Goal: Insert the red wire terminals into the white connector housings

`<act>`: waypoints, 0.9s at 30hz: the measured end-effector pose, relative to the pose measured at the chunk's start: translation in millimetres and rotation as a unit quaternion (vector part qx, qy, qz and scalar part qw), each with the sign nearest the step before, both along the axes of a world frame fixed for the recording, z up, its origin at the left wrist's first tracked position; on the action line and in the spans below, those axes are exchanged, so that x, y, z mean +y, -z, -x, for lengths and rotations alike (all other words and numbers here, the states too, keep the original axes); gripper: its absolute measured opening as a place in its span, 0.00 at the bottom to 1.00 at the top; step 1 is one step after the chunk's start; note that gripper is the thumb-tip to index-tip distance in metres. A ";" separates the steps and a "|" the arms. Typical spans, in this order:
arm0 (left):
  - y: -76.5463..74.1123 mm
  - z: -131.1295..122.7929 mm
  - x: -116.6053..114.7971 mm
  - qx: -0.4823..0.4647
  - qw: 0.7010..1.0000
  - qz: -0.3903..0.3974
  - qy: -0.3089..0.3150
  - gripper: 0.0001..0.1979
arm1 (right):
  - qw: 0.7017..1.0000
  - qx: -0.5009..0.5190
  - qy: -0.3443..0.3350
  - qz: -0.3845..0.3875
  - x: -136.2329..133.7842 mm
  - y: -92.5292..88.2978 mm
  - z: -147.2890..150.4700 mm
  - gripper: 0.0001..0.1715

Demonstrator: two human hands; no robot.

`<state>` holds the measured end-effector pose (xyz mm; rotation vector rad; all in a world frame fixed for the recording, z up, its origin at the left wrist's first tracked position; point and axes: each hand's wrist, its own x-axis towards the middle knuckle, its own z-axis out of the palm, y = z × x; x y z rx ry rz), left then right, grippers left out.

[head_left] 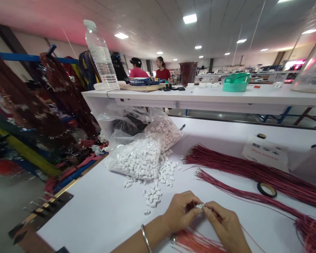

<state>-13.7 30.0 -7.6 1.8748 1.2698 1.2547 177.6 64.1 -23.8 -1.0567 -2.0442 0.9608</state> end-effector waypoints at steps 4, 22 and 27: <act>3.0 1.6 4.2 -0.019 0.999 0.029 -0.040 0.13 | 0.999 0.028 0.038 -0.017 0.4 1.6 0.2 0.21; -5.1 6.2 1.4 0.035 0.999 0.029 -0.026 0.12 | 0.990 0.113 0.055 0.064 -0.6 -17.3 1.3 0.08; -2.7 6.7 2.7 0.036 0.999 0.021 -0.022 0.11 | 0.989 0.110 0.055 0.083 0.3 -17.5 0.2 0.08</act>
